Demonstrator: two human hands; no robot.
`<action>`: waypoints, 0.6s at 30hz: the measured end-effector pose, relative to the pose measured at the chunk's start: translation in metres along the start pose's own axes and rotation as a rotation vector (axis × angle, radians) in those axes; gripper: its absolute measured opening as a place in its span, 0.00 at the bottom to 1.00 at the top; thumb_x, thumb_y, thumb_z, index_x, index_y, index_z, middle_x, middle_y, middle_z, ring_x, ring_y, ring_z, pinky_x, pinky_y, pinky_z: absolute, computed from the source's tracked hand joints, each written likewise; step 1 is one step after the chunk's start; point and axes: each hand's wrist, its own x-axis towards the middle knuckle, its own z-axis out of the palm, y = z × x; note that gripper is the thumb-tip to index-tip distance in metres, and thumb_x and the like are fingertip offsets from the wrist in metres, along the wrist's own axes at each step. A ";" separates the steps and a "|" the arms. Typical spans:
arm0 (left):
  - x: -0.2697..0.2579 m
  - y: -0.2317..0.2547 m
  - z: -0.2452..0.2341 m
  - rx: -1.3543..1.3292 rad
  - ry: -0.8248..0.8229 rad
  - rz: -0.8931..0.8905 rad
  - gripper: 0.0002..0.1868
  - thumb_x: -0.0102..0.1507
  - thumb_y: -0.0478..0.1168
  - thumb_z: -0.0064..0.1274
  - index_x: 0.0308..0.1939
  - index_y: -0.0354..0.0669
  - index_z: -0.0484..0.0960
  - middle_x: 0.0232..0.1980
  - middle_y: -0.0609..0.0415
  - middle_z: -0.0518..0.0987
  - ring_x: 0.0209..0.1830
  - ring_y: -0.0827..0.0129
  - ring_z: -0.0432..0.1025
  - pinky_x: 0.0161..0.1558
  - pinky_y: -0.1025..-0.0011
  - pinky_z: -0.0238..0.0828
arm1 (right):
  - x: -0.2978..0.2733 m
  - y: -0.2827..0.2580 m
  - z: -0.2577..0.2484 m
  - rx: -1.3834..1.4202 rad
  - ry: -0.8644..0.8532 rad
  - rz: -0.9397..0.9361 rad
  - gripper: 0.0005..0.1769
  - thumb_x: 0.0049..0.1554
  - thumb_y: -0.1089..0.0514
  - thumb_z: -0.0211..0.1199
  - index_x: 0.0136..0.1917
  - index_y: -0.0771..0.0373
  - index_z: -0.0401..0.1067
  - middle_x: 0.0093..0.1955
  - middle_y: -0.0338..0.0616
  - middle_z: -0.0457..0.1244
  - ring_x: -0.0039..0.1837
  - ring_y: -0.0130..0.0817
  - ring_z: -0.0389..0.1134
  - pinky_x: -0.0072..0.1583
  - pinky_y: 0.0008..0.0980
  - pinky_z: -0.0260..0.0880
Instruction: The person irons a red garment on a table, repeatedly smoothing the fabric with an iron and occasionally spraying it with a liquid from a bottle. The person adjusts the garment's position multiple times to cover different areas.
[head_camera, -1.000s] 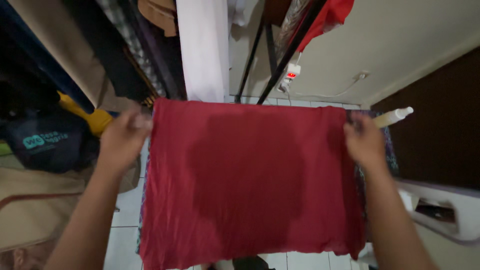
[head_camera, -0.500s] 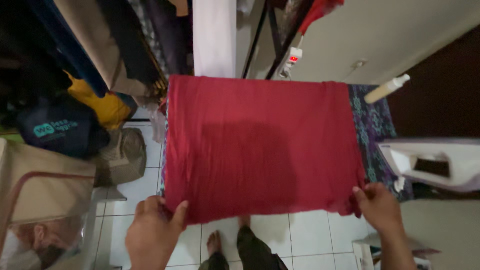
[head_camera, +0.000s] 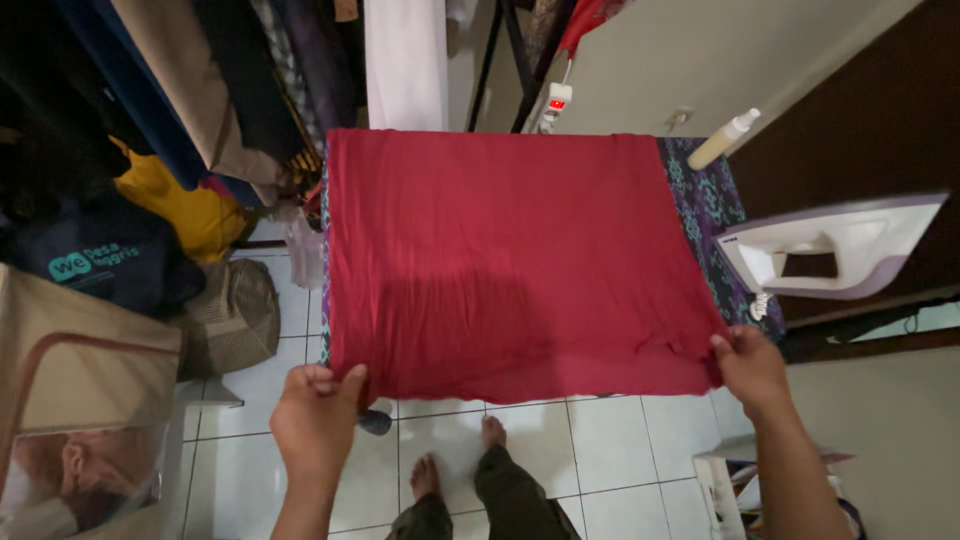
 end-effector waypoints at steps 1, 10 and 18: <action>0.001 -0.007 0.002 -0.064 -0.024 -0.041 0.21 0.56 0.50 0.68 0.41 0.39 0.79 0.33 0.53 0.83 0.30 0.65 0.77 0.37 0.67 0.74 | 0.000 0.002 -0.002 -0.170 0.012 0.005 0.18 0.59 0.51 0.64 0.54 0.67 0.74 0.49 0.52 0.70 0.52 0.45 0.70 0.54 0.39 0.69; 0.075 -0.034 -0.029 0.040 -0.296 0.080 0.19 0.57 0.51 0.64 0.45 0.44 0.82 0.29 0.49 0.82 0.29 0.63 0.76 0.35 0.66 0.71 | 0.001 -0.067 -0.023 -0.544 0.003 -0.118 0.18 0.60 0.47 0.61 0.57 0.57 0.80 0.54 0.57 0.71 0.59 0.56 0.72 0.62 0.47 0.71; 0.226 0.097 0.037 0.105 -0.098 0.269 0.26 0.66 0.61 0.51 0.54 0.46 0.86 0.48 0.41 0.84 0.52 0.49 0.77 0.55 0.56 0.70 | 0.150 -0.193 0.068 -0.350 0.007 -0.401 0.21 0.59 0.48 0.61 0.61 0.59 0.77 0.55 0.58 0.70 0.59 0.56 0.71 0.61 0.47 0.70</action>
